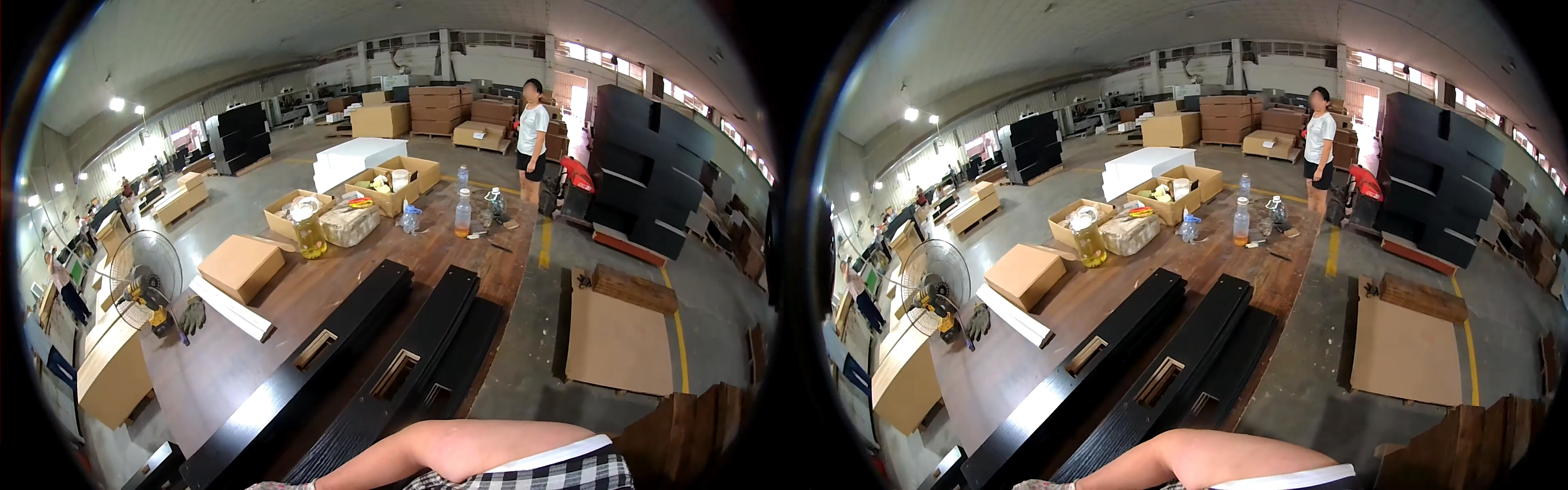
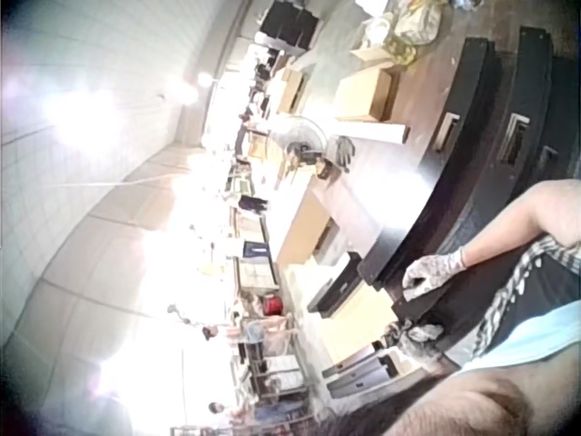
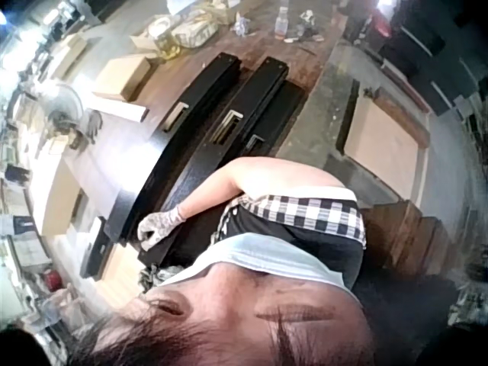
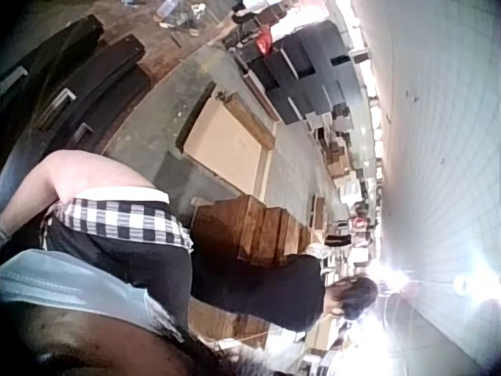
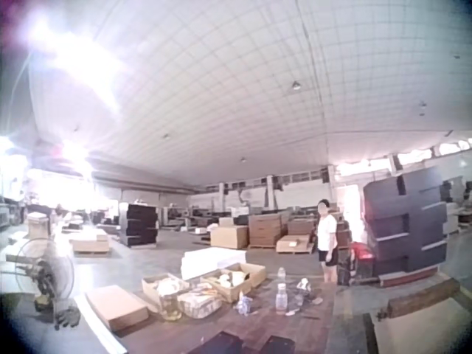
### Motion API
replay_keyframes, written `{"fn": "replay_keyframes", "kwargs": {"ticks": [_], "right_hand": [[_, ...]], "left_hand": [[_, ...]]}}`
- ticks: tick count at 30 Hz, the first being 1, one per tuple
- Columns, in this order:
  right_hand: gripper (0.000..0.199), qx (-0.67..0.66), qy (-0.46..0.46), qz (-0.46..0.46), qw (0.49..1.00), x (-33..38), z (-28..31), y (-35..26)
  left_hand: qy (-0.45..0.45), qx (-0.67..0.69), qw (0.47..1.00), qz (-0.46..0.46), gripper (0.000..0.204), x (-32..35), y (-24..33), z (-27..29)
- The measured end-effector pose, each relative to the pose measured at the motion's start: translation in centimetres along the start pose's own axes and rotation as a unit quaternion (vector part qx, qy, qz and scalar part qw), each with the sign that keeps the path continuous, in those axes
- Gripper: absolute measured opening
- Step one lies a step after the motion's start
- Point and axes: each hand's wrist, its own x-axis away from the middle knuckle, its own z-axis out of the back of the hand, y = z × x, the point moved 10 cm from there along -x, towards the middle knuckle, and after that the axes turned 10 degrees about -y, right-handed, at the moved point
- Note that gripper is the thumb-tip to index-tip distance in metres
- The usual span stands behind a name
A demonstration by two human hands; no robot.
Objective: The person is applying finish or cleaning long black furniture components using a rag and a small block.
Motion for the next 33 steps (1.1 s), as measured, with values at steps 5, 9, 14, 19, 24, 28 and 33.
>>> {"fn": "replay_keyframes", "kwargs": {"ticks": [5, 9, 14, 19, 24, 28, 33], "right_hand": [[0.037, -0.013, 0.001, -0.001, 1.000, 0.0, 0.4, -0.9], [0.037, -0.042, -0.045, -0.017, 0.998, -0.3, 0.1, -1.3], [0.026, 0.056, -0.038, -0.030, 0.997, -0.3, 0.3, -1.0], [0.026, 0.027, -0.045, -0.024, 0.998, 0.0, 0.4, -0.6], [0.032, 0.017, -0.093, -0.089, 0.992, 0.2, -0.3, 1.1], [0.033, 0.004, -0.094, -0.097, 0.991, 0.4, -0.3, 1.1], [0.033, -0.004, -0.094, -0.090, 0.992, 0.4, -0.1, 0.6]], "left_hand": [[0.018, -0.003, 1.000, 0.017, 0.015, 1.0, 1.1, -0.4], [0.062, 0.010, 0.995, 0.080, 0.016, 2.6, 1.2, 0.9], [0.107, 0.120, 0.986, 0.038, 0.017, 3.8, 0.0, 6.2], [0.269, 0.034, 0.956, -0.114, 0.011, 6.4, 2.1, 10.8], [0.098, 0.076, 0.974, -0.192, 0.043, 3.2, 1.9, 4.9], [0.127, 0.014, 0.978, -0.166, 0.054, 2.2, 1.4, 5.8], [0.179, -0.035, 0.964, -0.195, 0.043, 2.9, 4.7, 8.8]]}}
